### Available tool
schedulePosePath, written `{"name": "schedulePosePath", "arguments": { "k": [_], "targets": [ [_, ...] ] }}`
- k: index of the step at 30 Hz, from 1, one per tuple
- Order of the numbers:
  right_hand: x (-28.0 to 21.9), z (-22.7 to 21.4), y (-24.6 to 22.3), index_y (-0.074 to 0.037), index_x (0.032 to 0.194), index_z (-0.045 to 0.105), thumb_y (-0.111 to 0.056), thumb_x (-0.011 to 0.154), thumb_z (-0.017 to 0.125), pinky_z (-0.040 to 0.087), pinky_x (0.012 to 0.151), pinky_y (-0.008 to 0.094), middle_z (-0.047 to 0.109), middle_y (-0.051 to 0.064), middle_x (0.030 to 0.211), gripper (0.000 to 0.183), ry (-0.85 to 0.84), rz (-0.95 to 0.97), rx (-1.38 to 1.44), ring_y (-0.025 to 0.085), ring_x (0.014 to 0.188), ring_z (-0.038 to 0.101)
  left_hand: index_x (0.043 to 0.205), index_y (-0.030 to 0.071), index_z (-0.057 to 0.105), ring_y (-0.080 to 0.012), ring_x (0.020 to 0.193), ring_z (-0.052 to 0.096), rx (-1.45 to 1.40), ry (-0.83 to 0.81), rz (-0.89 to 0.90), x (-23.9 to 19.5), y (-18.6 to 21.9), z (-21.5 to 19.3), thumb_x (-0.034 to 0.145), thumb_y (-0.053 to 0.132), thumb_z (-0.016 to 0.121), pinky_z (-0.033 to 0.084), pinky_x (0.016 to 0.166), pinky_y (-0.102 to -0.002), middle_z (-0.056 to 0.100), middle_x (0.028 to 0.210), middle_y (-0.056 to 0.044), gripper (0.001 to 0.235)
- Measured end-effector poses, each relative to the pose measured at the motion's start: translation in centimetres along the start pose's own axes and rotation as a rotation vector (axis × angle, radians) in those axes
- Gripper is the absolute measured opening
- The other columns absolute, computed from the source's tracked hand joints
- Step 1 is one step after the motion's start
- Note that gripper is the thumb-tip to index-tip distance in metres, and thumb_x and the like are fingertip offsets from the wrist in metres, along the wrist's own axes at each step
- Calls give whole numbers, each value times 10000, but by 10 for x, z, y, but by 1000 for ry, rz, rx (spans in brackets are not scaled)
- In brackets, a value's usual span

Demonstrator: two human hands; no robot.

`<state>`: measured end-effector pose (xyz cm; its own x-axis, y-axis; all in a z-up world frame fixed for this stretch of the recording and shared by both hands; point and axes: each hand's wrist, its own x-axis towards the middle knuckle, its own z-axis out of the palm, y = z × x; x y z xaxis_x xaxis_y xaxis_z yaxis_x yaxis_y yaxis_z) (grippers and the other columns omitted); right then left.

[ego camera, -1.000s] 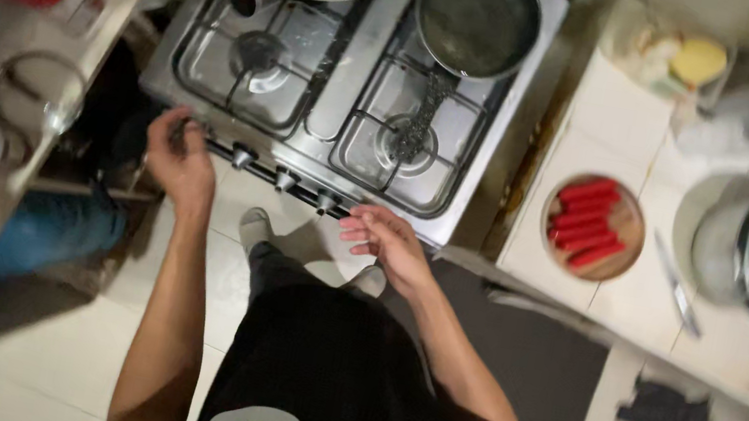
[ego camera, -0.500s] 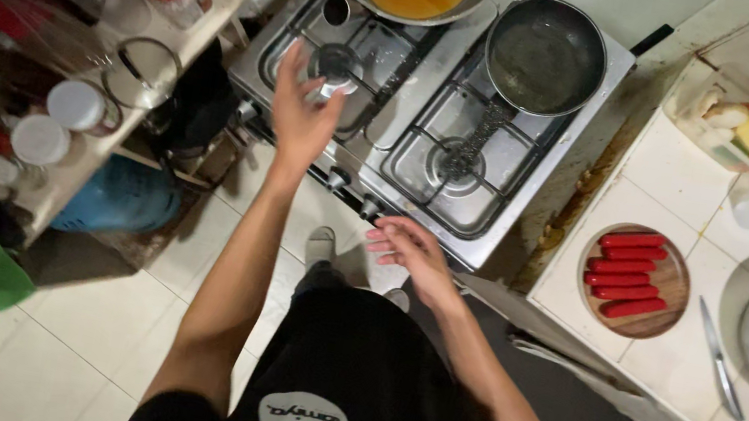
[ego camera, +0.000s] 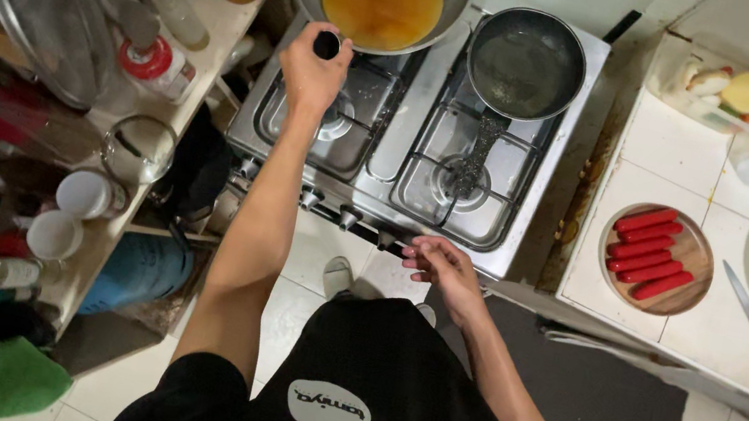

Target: The person washes a cutting board in a sink with a sponge, rinses it under a faucet, and then prepares a marinade by handling meat in a bowl and pouring oil into a pan.

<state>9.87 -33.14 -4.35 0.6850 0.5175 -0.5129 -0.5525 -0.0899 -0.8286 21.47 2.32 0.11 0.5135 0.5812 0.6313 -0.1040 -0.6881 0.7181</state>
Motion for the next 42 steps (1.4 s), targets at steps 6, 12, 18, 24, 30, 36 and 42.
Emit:
{"name": "schedulePosePath", "arguments": {
  "k": [6, 12, 18, 24, 30, 36, 42],
  "targets": [
    [4, 13, -5, -36, 1208, 674, -301, 1021, 583, 584, 813, 339, 743, 107, 1090, 337, -17, -1, -21, 187, 973, 716, 931, 13, 724, -112, 496, 641, -199, -146, -285, 11, 18, -7, 845, 89, 833, 514, 482, -295, 658, 583, -62, 159],
    [19, 18, -7, -35, 1205, 656, -266, 1010, 595, 588, 800, 344, 742, 109, 1101, 309, -24, -2, 2, 190, 958, 714, 934, 7, 728, -112, 493, 655, -195, -172, -360, 16, 18, -9, 839, 103, 830, 519, 481, -291, 667, 576, -56, 169],
    [21, 18, -8, -34, 1196, 664, -267, 1014, 588, 589, 792, 342, 739, 120, 1095, 305, -25, 2, -5, 189, 947, 716, 937, 8, 739, -109, 490, 654, -155, -166, -341, 17, 21, -9, 831, 108, 838, 522, 492, -289, 665, 567, -63, 176],
    [17, 18, -10, -36, 1187, 665, -278, 1021, 580, 589, 791, 342, 736, 119, 1086, 306, -20, 6, -27, 185, 946, 713, 925, 12, 733, -117, 493, 662, -188, -169, -350, 19, 30, -10, 835, 96, 828, 521, 488, -294, 672, 578, -64, 155],
    [18, 16, -11, -40, 1182, 666, -291, 1014, 587, 584, 787, 342, 738, 117, 1085, 312, -13, 17, -19, 181, 941, 710, 928, 6, 707, -106, 497, 652, -242, -145, -281, 9, 39, -5, 815, 81, 842, 521, 484, -298, 692, 672, -79, 192],
    [18, 13, -10, -38, 1205, 654, -285, 1017, 587, 577, 789, 337, 733, 112, 1094, 317, -9, 13, -21, 177, 940, 706, 936, 26, 728, -347, 844, 721, -45, -87, -101, -9, 26, -1, 743, 107, 883, 568, 766, -413, 741, 928, -174, 261],
    [18, 13, -3, -32, 1202, 651, -262, 1019, 582, 565, 784, 336, 730, 110, 1096, 302, -15, 23, -20, 183, 942, 703, 1001, 43, 719, -378, 977, 696, -32, -93, -178, -23, 13, -2, 768, 126, 855, 550, 876, -437, 734, 1008, -175, 283]
  ]
}}
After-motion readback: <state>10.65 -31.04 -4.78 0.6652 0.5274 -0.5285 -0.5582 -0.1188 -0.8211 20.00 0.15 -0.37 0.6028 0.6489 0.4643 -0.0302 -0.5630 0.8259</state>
